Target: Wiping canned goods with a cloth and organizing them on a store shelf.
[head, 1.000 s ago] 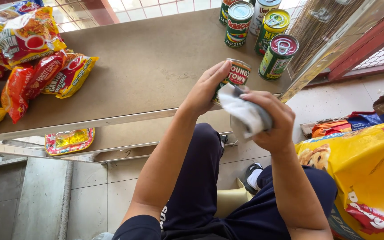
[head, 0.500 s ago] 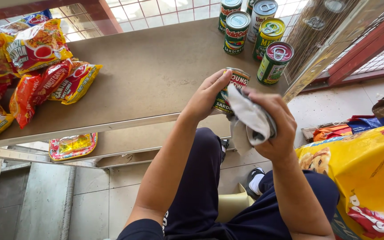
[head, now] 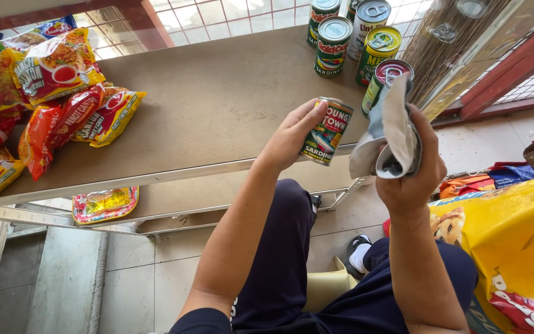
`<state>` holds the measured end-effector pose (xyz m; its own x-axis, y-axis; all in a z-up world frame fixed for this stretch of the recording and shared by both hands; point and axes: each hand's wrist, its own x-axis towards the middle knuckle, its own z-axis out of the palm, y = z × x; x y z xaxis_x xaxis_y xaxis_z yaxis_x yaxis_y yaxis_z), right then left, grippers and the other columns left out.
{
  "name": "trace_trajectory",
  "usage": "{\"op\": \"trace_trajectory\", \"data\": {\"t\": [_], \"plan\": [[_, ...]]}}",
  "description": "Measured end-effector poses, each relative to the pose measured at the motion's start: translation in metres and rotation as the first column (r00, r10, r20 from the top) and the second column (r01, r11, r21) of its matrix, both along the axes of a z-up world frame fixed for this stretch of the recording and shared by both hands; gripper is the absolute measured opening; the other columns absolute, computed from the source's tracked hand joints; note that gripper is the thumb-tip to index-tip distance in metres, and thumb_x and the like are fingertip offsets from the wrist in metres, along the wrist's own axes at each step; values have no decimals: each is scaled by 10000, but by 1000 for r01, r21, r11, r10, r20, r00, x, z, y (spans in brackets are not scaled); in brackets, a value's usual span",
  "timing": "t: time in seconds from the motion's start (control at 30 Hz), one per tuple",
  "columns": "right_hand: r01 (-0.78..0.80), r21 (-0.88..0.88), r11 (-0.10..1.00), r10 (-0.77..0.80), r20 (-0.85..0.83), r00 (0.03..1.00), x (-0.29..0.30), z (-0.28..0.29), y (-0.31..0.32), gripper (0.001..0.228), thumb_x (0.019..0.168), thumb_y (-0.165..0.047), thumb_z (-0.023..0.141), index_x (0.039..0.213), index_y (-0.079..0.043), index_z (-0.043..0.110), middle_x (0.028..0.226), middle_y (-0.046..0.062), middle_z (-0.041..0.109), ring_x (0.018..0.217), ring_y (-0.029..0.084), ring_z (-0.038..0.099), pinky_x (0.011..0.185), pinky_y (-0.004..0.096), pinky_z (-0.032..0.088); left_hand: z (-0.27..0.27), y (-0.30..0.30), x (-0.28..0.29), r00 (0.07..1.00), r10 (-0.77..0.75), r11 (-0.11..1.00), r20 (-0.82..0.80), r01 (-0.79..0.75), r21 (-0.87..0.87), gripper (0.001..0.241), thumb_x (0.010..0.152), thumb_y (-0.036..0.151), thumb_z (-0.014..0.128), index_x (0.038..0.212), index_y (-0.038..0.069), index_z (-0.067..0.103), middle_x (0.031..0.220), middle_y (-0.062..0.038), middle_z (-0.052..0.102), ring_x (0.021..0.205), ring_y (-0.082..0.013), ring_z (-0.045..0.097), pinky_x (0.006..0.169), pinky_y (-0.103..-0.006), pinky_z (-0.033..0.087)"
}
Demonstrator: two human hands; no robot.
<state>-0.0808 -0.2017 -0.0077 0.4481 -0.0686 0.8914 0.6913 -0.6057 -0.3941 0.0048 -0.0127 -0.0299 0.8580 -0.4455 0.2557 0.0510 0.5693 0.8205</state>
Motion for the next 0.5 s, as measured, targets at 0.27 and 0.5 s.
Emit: {"op": "trace_trajectory", "data": {"t": [0.27,0.5], "plan": [[-127,-435,891,67,-150,986,-3,3,46,1053,713,-225,927,1587,1,386,1656,348,228,1518,573,197,1242,625,245,-11,5,8,999,-19,1000,41,18,16,298,1092,267,540,1283,58,635,973,-107,680,882,-136,675,823,-360,602],[-22,-399,917,27,8,1000,5,11,40,480,863,-63,695,1343,-74,699,1491,262,537,1340,489,540,1130,549,451,-13,4,5,996,47,999,72,-46,-24,326,1091,243,526,1340,48,606,1149,-85,692,1072,-132,635,1015,-351,507]]}}
